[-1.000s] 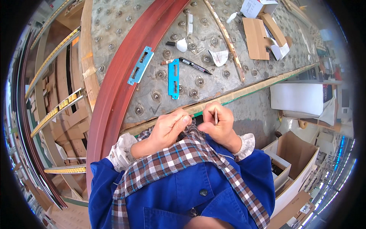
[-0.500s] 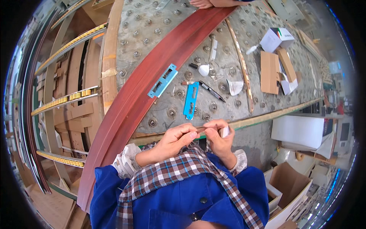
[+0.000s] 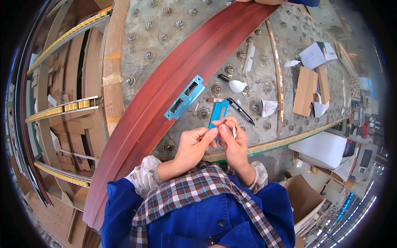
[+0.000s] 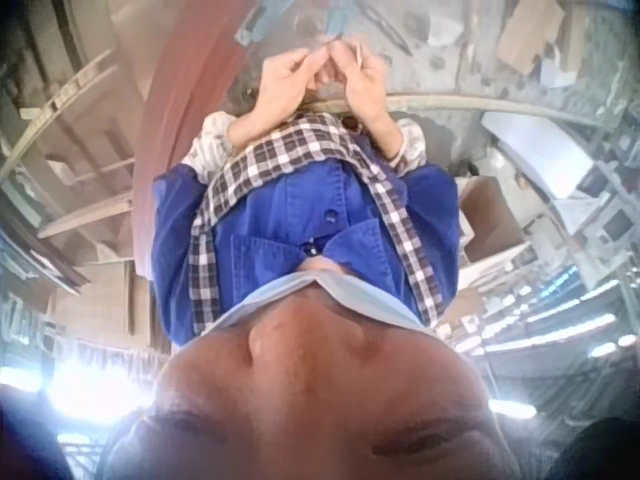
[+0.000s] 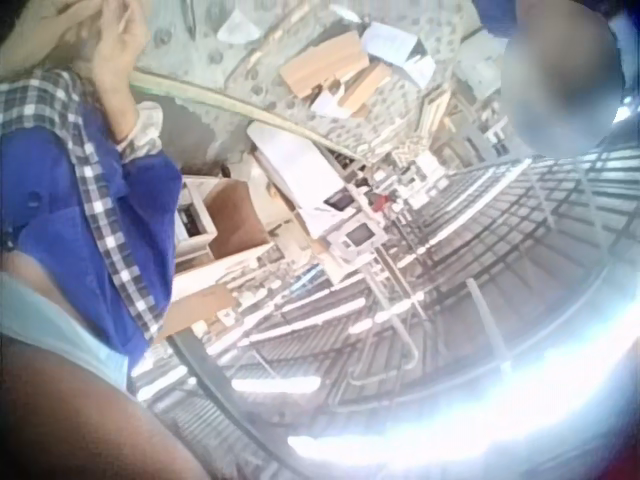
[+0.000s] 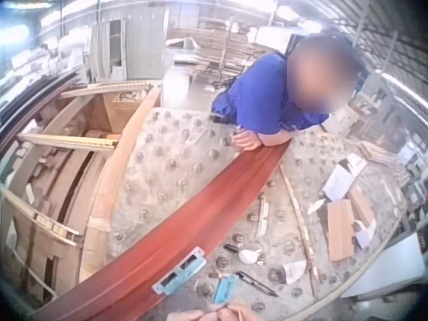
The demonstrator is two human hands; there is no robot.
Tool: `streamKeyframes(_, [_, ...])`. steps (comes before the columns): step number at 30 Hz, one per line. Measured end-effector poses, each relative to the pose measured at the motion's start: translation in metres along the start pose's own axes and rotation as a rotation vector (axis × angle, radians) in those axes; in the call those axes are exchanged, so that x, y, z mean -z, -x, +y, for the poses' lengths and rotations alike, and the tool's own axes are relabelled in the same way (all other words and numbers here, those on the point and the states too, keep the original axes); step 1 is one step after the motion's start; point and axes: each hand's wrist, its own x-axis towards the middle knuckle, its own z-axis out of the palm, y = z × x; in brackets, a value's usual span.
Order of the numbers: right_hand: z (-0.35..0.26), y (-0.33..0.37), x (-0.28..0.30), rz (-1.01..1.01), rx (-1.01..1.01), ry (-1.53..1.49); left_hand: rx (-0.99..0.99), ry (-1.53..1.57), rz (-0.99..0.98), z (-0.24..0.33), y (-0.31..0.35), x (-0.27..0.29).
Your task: The person positions a blue metal bracket on a reddish-brown wooden plank and uses a small white tool to scrape or clean the bracket and the plank surface. The person repeatedly handles the bracket and tool, adjusting their positions on the plank.
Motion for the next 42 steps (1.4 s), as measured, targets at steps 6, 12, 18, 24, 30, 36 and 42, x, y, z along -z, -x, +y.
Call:
streamKeyframes(6, [0.008,-0.072,0.000,0.061,0.045,0.379,-0.320,-0.092,0.190,0.009,-0.028,0.032])
streamKeyframes(12, [0.028,-0.106,0.007,0.073,0.189,0.689,-0.473,-0.388,0.325,0.028,-0.060,0.066])
streamKeyframes(18, [0.025,-0.120,0.002,-0.021,0.293,0.742,-0.764,-0.786,0.584,0.016,-0.095,0.068])
streamKeyframes(24, [0.025,-0.121,0.007,-0.086,0.316,0.781,-0.644,-0.884,0.569,0.012,-0.095,0.072])
streamKeyframes(30, [0.030,-0.120,0.007,-0.003,0.347,0.729,-0.667,-0.898,0.598,0.007,-0.100,0.072])
streamKeyframes(36, [0.029,-0.118,0.003,0.014,0.251,0.690,-0.609,-0.945,0.588,0.010,-0.099,0.069])
streamKeyframes(42, [0.028,-0.119,0.003,-0.003,0.144,0.647,-0.615,-0.942,0.574,0.008,-0.100,0.066])
